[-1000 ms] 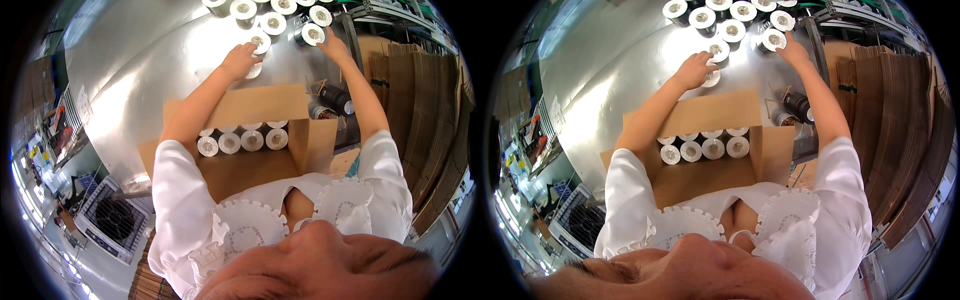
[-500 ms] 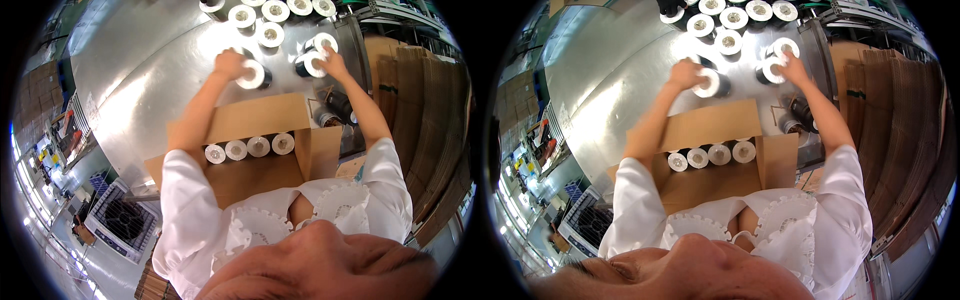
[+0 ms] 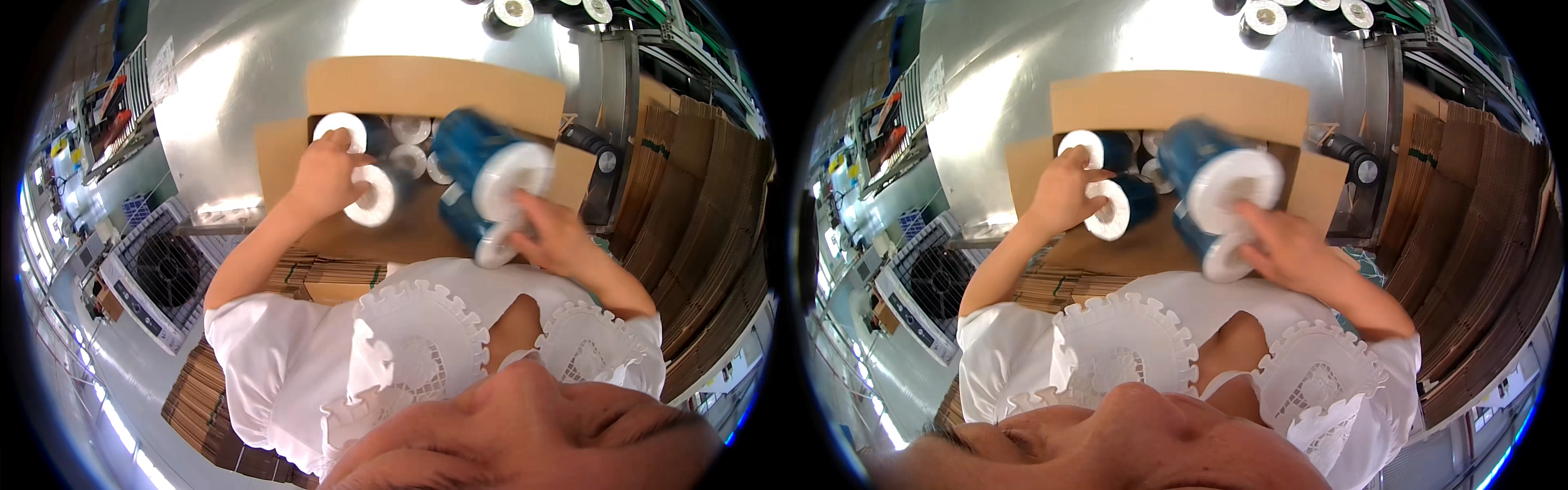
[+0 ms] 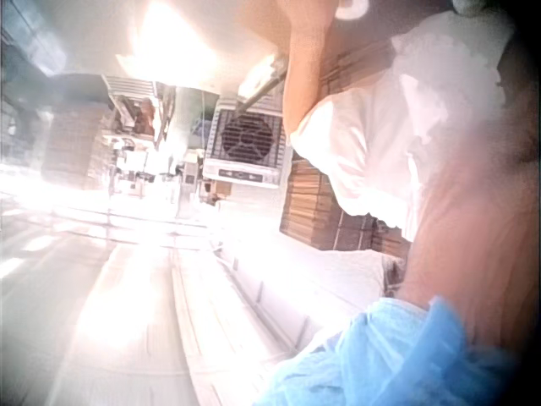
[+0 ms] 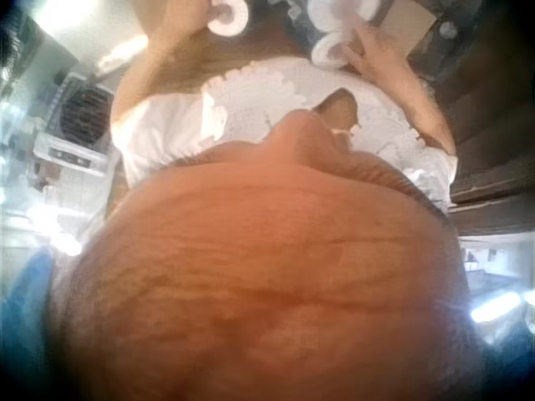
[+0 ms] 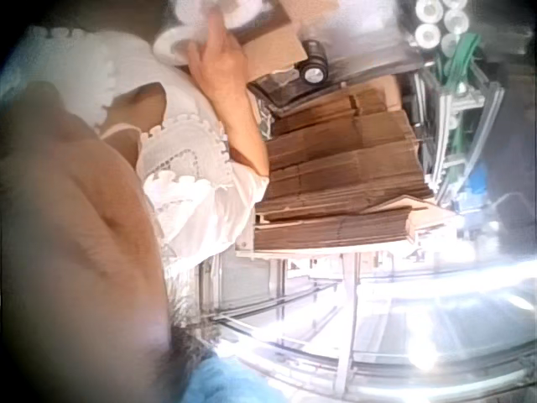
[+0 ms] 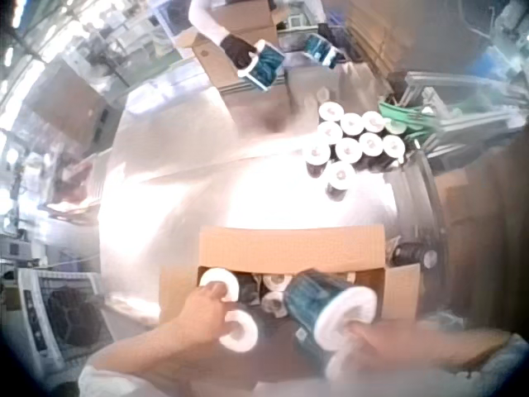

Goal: The person repeatedly picks up small cylindrical containers from a metal table and places them into a cardboard box. They arrange the cylinders in rows, close the box flaps, and then retrieve a new empty box to continue the process.

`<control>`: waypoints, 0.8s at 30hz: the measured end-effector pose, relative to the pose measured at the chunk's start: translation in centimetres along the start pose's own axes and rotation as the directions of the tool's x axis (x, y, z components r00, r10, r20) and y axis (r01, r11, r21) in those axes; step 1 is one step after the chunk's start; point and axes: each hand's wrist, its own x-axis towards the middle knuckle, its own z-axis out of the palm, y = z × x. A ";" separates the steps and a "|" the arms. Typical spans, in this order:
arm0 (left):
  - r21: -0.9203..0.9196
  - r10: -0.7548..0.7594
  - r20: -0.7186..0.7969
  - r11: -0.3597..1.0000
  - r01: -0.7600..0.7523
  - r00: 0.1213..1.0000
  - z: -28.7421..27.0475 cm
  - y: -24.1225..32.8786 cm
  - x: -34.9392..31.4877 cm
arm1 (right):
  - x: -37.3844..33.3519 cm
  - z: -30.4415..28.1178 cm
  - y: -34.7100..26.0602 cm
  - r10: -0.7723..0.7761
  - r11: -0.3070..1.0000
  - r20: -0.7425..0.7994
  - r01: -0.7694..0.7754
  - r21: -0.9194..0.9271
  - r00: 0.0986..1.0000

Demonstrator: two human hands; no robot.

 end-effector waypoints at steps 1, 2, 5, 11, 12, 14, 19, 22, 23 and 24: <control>0.287 0.088 -0.046 0.955 -0.071 0.995 3.1 -1.4 -0.2 | 1.5 2.9 0.0 -0.003 0.996 0.052 -0.002 0.089 0.999; 0.366 0.125 -0.003 0.924 -0.115 0.992 5.6 -3.1 -0.4 | 3.2 5.4 0.1 0.086 0.988 0.132 -0.101 0.118 0.988; 0.438 0.165 0.095 0.878 -0.190 0.982 9.9 -6.4 0.0 | 9.6 13.2 2.7 0.193 0.979 0.188 -0.202 0.026 0.963; 0.136 -0.055 0.695 0.989 -0.057 0.717 5.4 -5.9 4.7 | 15.0 16.5 2.1 0.165 0.976 0.327 -0.201 0.080 0.931; -0.019 0.047 0.685 0.999 -0.047 0.727 2.7 -5.0 6.6 | 15.1 14.4 2.1 0.115 0.944 0.218 -0.175 0.280 0.969; -0.358 0.090 0.524 0.925 0.123 0.847 -2.6 -2.0 10.2 | 13.8 9.9 3.6 0.059 0.782 -0.014 -0.037 0.622 0.998; 0.045 0.170 -0.491 0.985 -0.169 0.855 -0.1 -0.9 26.4 | 16.0 -3.3 16.7 0.526 0.784 -0.580 -0.091 0.614 0.622; 0.267 0.155 -0.388 0.962 -0.051 0.908 4.4 -0.4 36.6 | 19.6 -6.2 25.9 0.633 0.774 -0.572 -0.410 0.483 0.522; 0.308 0.120 -0.367 0.951 -0.001 0.922 5.1 0.3 38.7 | 21.2 -7.1 26.5 0.689 0.724 -0.530 -0.504 0.471 0.495; 0.315 0.029 -0.344 0.945 0.086 0.938 5.5 1.4 40.6 | 22.4 -8.0 27.8 0.747 0.660 -0.490 -0.592 0.462 0.450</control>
